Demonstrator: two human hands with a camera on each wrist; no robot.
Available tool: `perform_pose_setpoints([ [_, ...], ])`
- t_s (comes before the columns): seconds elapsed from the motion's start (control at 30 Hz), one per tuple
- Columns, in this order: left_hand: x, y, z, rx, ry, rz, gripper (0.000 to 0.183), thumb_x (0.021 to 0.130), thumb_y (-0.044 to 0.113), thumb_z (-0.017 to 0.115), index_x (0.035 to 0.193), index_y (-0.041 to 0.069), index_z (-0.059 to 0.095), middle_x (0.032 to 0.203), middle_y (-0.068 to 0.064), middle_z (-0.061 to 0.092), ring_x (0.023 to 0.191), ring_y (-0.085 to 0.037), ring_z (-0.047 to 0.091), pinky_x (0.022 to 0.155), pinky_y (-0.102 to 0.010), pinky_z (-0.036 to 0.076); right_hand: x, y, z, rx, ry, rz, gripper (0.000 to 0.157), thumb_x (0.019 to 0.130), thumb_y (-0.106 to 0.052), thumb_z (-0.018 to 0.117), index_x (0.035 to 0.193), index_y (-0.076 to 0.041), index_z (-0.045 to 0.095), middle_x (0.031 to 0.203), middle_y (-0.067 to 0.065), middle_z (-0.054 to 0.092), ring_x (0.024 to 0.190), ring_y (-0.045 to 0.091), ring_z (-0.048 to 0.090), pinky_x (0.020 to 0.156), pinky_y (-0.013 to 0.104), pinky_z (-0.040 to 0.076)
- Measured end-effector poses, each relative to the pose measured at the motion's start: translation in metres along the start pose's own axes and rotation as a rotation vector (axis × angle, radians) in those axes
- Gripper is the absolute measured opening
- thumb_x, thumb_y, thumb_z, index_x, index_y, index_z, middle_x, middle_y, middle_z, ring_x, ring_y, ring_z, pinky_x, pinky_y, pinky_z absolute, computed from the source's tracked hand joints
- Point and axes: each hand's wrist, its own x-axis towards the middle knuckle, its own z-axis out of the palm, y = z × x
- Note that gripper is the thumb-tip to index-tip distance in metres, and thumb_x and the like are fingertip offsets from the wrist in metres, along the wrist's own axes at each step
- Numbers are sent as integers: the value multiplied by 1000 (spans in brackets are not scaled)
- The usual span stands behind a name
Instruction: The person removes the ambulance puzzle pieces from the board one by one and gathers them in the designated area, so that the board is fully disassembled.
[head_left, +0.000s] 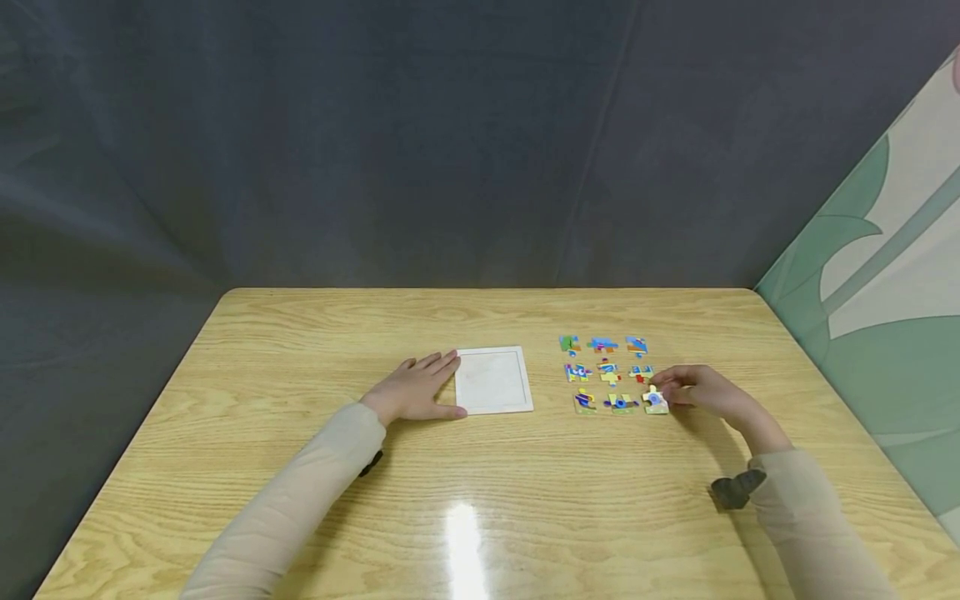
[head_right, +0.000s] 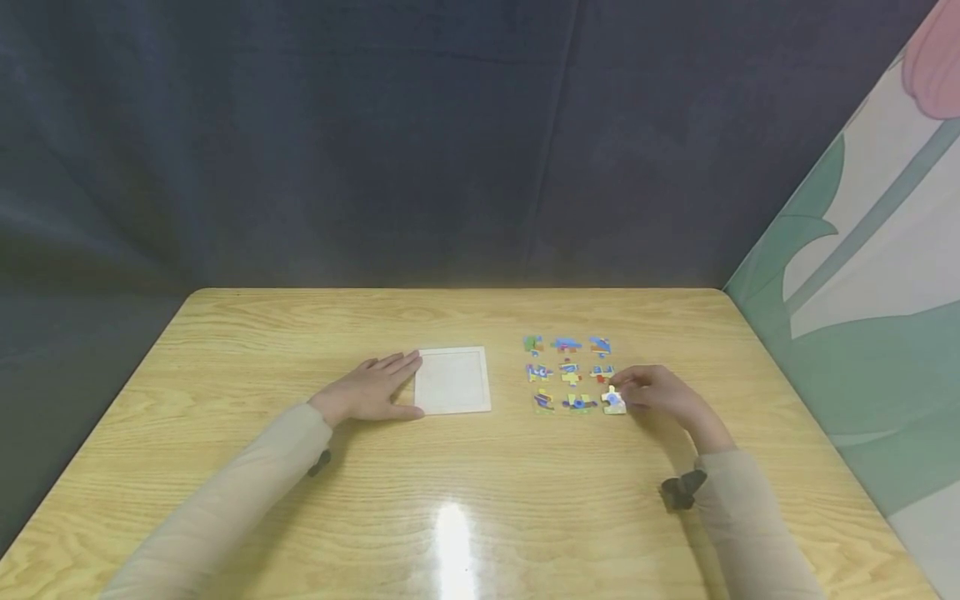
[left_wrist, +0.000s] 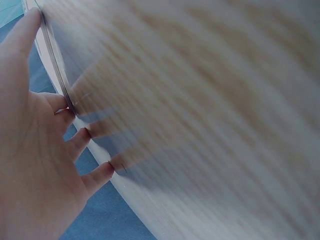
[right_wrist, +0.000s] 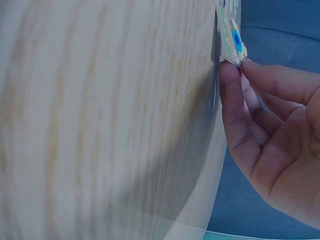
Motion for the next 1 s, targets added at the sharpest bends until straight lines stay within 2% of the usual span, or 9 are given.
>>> perform_pose_setpoints([
  [0.2, 0, 1, -1, -1, 3, 0, 91, 90, 68, 42, 155, 20, 2, 163, 3, -2, 151, -24, 7, 121, -53, 11, 1, 0, 0, -7, -3, -1, 34, 95, -2, 51, 123, 18, 49, 101, 9, 62, 80, -1, 57, 72, 20, 54],
  [1.0, 0, 0, -1, -30, -9, -4, 91, 90, 68, 43, 155, 21, 1, 163, 4, -3, 151, -23, 4, 122, -52, 9, 0, 1, -1, -5, 15, 16, 38, 92, -2, 55, 123, 18, 49, 101, 10, 61, 81, -5, 57, 74, 18, 54],
])
